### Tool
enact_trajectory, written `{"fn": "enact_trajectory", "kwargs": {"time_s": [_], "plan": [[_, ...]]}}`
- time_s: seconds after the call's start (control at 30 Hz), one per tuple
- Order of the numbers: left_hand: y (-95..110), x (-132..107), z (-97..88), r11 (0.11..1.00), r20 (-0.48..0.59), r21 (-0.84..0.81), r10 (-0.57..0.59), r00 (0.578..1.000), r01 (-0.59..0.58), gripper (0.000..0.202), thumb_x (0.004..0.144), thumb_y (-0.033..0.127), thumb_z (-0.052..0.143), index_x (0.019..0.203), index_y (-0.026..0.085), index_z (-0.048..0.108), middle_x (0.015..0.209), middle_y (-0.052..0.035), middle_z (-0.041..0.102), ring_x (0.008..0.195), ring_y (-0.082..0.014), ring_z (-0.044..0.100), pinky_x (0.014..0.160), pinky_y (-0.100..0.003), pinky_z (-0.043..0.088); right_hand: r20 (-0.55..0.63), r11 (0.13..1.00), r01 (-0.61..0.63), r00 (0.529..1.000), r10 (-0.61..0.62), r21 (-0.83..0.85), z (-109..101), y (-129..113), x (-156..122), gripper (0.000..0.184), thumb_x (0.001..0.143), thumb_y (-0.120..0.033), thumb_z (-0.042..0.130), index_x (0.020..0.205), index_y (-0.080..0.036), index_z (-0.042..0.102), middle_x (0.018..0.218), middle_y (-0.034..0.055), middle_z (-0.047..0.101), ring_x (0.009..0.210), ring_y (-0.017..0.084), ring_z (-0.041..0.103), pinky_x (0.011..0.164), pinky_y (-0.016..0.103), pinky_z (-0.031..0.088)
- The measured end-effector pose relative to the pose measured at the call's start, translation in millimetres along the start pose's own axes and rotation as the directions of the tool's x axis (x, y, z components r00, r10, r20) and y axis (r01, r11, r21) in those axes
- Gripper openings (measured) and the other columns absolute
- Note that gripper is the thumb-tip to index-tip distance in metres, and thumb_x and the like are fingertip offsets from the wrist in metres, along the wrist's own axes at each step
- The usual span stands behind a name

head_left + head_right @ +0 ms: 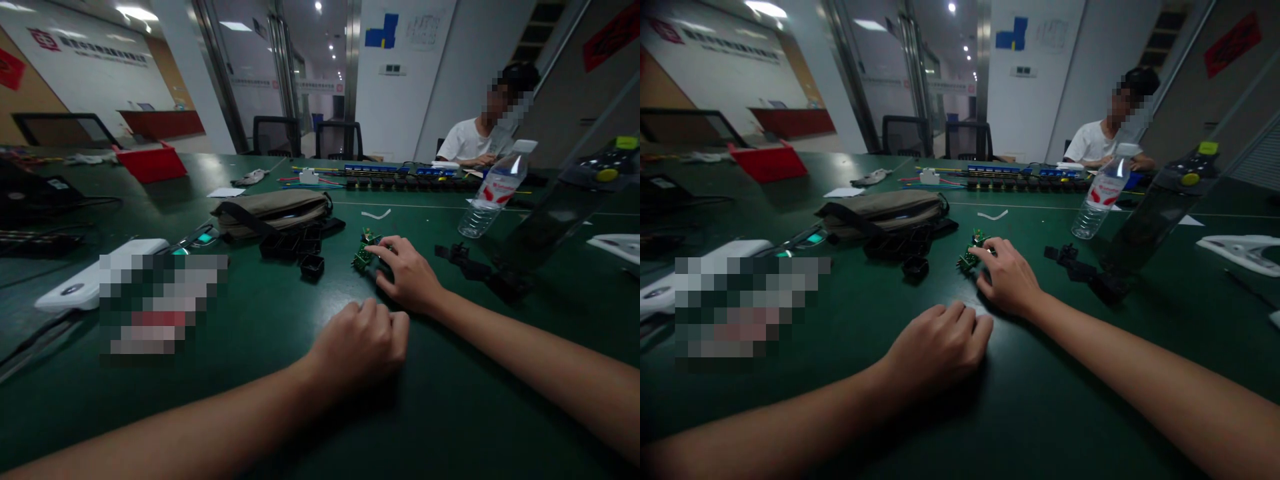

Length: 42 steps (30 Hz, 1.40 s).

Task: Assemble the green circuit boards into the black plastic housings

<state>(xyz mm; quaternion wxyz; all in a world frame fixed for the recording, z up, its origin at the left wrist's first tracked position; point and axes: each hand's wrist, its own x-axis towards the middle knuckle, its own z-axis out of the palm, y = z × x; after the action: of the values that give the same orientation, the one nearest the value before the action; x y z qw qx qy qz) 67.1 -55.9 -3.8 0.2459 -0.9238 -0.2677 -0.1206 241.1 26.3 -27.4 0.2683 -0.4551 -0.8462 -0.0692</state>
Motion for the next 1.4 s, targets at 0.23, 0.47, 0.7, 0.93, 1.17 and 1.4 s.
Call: {"fn": "enact_trajectory", "kwargs": {"time_s": [0.23, 0.47, 0.7, 0.93, 1.17, 1.4], "plan": [[-4.2, 42.3, 30.9, 0.979, -0.155, -0.140, 0.129, 0.979, -0.151, 0.018, 0.093, 0.018, 0.045, 0.078, 0.018, 0.057, 0.062, -0.0035, 0.063, 0.055, -0.0204, 0.061, 0.049, -0.031, 0.036, 0.119, 0.997, 0.074, 0.990, -0.075, 0.017, 9.4, 12.9, 15.8, 0.041, 0.086, -0.017, 0.056, 0.126, -0.020, 0.067, 0.133, 0.0132, 0.062, 0.122, 0.031, 0.048, 0.094, 0.048, 0.043], [-13.8, 37.4, 36.4, 0.960, -0.184, -0.242, 0.096, 0.978, -0.140, 0.013, 0.093, 0.020, 0.049, 0.084, 0.018, 0.058, 0.070, -0.0020, 0.066, 0.063, -0.0183, 0.059, 0.062, -0.033, 0.040, -0.062, 0.992, 0.028, 0.998, -0.021, 0.121, 12.9, 17.9, 13.6, 0.039, 0.085, -0.011, 0.051, 0.119, -0.013, 0.069, 0.128, 0.0164, 0.063, 0.117, 0.029, 0.056, 0.096, 0.047, 0.045], [-27.6, -2.5, 25.9, 0.915, -0.057, -0.402, -0.018, 0.998, -0.007, 0.009, 0.095, 0.016, 0.049, 0.096, 0.016, 0.058, 0.086, -0.0053, 0.067, 0.077, -0.0186, 0.057, 0.069, -0.032, 0.044, -0.267, 0.927, 0.001, 0.958, 0.106, 0.374, -27.8, -1.7, -35.2, 0.026, 0.089, -0.015, 0.053, 0.110, -0.018, 0.068, 0.116, 0.0113, 0.065, 0.111, 0.023, 0.062, 0.093, 0.038, 0.052], [-46.3, -33.8, 22.3, 0.784, -0.105, -0.613, -0.206, 0.973, 0.100, 0.014, 0.089, 0.016, 0.060, 0.102, 0.019, 0.054, 0.103, -0.0065, 0.061, 0.093, -0.0175, 0.059, 0.077, -0.029, 0.054, 0.009, 0.837, 0.028, 0.999, -0.040, 0.547, -45.5, -26.2, -62.3, 0.021, 0.091, -0.011, 0.052, 0.100, -0.018, 0.068, 0.107, 0.0084, 0.068, 0.097, 0.017, 0.067, 0.084, 0.031, 0.054], [-52.3, -37.0, 24.9, 0.690, 0.069, -0.696, -0.211, 0.975, 0.199, 0.054, 0.085, 0.029, 0.067, 0.135, 0.028, 0.047, 0.137, -0.0100, 0.050, 0.116, -0.0253, 0.061, 0.094, -0.041, 0.058, 0.044, 0.891, -0.027, 0.999, 0.008, 0.453, -46.3, -5.8, -51.3, 0.017, 0.089, -0.014, 0.051, 0.090, -0.019, 0.066, 0.106, 0.0082, 0.072, 0.098, 0.019, 0.069, 0.086, 0.034, 0.054], [-54.4, -37.4, 22.2, 0.704, 0.162, -0.679, -0.133, 0.978, 0.208, 0.046, 0.092, 0.032, 0.059, 0.138, 0.035, 0.051, 0.151, -0.0079, 0.040, 0.126, -0.0288, 0.056, 0.098, -0.047, 0.056, 0.110, 0.918, -0.328, 0.927, 0.358, -0.221, -35.8, 44.5, -40.8, 0.045, 0.096, -0.039, 0.048, 0.131, -0.013, 0.059, 0.139, 0.0240, 0.057, 0.132, 0.039, 0.050, 0.103, 0.058, 0.041]]}}
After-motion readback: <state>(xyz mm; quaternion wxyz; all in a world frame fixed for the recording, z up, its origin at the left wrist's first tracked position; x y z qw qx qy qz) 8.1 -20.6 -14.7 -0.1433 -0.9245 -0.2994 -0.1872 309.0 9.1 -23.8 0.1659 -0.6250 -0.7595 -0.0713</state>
